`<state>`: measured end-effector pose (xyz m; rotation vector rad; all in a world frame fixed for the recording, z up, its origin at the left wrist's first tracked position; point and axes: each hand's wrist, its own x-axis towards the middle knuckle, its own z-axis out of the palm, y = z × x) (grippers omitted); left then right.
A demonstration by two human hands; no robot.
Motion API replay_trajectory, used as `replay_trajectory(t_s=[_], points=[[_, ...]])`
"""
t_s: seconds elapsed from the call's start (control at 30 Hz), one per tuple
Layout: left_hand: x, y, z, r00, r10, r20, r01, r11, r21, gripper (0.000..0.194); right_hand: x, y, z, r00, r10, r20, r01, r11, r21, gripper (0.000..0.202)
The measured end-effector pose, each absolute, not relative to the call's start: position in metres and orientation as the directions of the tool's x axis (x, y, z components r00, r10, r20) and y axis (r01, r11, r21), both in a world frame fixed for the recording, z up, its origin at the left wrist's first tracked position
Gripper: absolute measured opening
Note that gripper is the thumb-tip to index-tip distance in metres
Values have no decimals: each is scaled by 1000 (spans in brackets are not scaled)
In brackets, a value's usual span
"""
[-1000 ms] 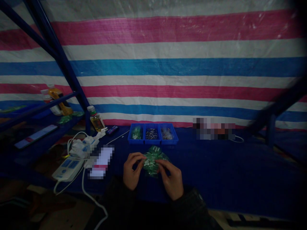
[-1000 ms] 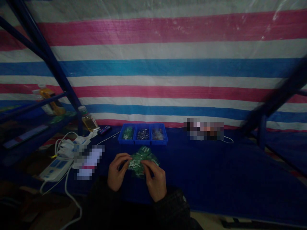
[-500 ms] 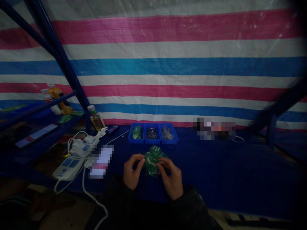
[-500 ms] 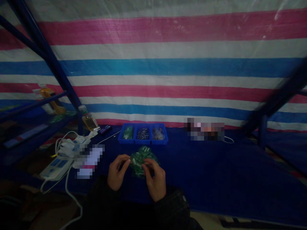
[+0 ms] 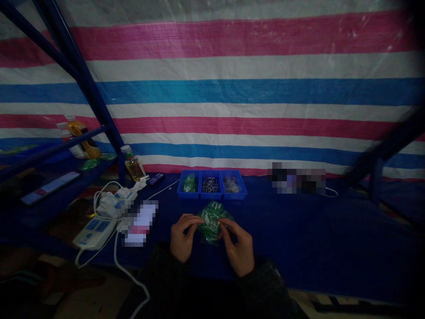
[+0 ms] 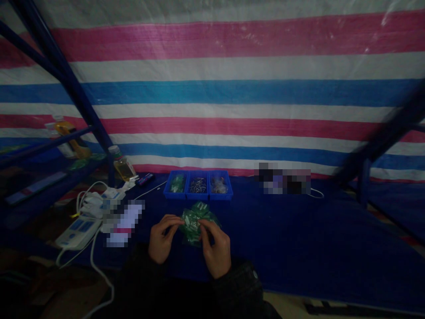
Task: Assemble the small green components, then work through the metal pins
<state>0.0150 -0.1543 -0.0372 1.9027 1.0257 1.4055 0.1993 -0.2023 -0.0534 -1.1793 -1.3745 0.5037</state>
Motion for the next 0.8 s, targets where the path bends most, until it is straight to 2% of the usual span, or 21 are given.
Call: replay_trajectory(t_s=[0.17,0.4,0.57,0.73,0.8], points=[[14,-154,-38,153,837,525,252,-546,799,16,199,-202,-56,212,852,479,340,396,-853,18],[15,-155,-37,114,809,576,278,-583,763,13,200,-202,-44,205,798,567,406,458,-791,17],[17,-156,-40,119,859,498,255,-511,821,12,198,-202,-46,195,812,550,387,452,-804,18],[18,-158,-46,13,914,405,216,-398,892,17,197,-202,-53,224,859,460,316,382,-868,14],[17,-157,-46,28,915,403,222,-398,890,15,197,-203,-53,229,858,460,307,384,-871,14]])
